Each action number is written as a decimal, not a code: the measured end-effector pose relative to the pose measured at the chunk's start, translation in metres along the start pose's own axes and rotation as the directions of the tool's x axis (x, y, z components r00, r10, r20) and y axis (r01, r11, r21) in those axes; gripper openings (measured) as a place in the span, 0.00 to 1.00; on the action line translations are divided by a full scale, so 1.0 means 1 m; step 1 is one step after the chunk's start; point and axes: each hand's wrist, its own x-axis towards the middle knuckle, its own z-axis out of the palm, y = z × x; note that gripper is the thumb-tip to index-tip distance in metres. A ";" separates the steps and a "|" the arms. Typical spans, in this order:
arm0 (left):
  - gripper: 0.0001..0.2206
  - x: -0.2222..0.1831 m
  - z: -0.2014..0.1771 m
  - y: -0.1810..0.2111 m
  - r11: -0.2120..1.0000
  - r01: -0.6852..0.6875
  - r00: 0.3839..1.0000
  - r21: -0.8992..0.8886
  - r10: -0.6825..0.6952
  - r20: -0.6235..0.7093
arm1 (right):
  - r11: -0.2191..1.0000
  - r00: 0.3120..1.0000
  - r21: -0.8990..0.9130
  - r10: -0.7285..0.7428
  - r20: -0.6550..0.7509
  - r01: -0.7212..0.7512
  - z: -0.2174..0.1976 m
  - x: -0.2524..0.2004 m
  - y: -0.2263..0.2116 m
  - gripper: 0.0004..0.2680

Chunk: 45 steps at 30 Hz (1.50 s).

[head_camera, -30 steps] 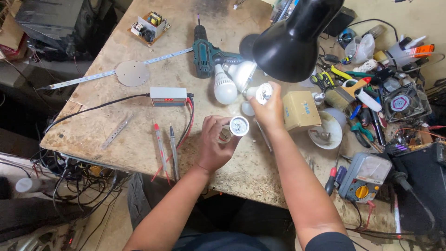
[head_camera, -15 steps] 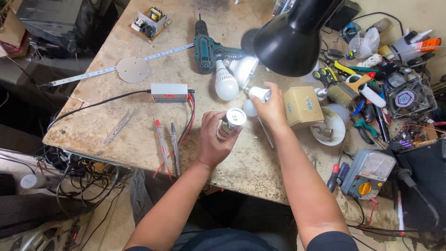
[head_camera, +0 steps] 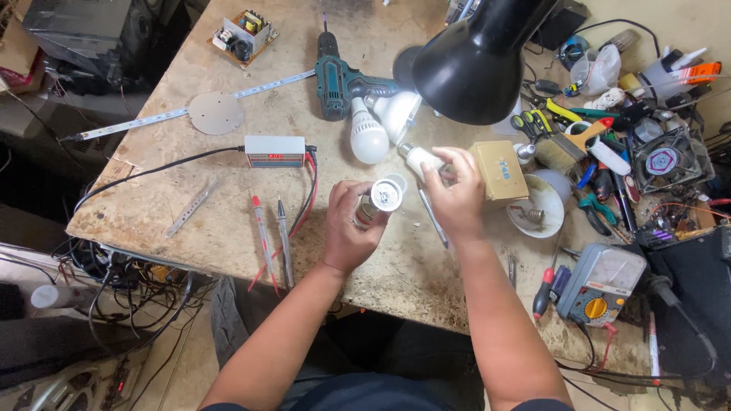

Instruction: Testing and repairing LED bulbs and circuit boards on a workbench using a multimeter and other tools

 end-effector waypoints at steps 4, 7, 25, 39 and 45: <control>0.16 -0.003 0.001 -0.003 1.000 0.009 1.000 0.015 -0.009 0.014 | 0.922 0.981 0.361 0.082 0.173 -0.141 -0.014 -0.020 -0.037 0.19; 0.18 -0.005 0.001 -0.007 1.000 0.015 0.999 0.002 -0.015 0.036 | 0.909 0.957 0.394 0.021 0.288 -0.139 -0.010 -0.034 -0.044 0.28; 0.36 -0.014 0.015 -0.020 0.997 0.079 0.997 0.018 -0.080 0.025 | 0.939 0.974 0.324 0.045 0.223 -0.118 0.011 -0.046 -0.046 0.23; 0.39 -0.021 0.023 -0.023 0.994 0.105 0.979 -0.005 -0.103 0.176 | 0.943 0.969 0.290 0.096 0.227 -0.161 0.000 -0.064 -0.035 0.21; 0.38 -0.019 0.020 -0.018 0.993 0.107 0.973 -0.047 -0.095 0.213 | 0.946 0.972 0.293 0.072 0.223 -0.137 -0.007 -0.070 -0.034 0.21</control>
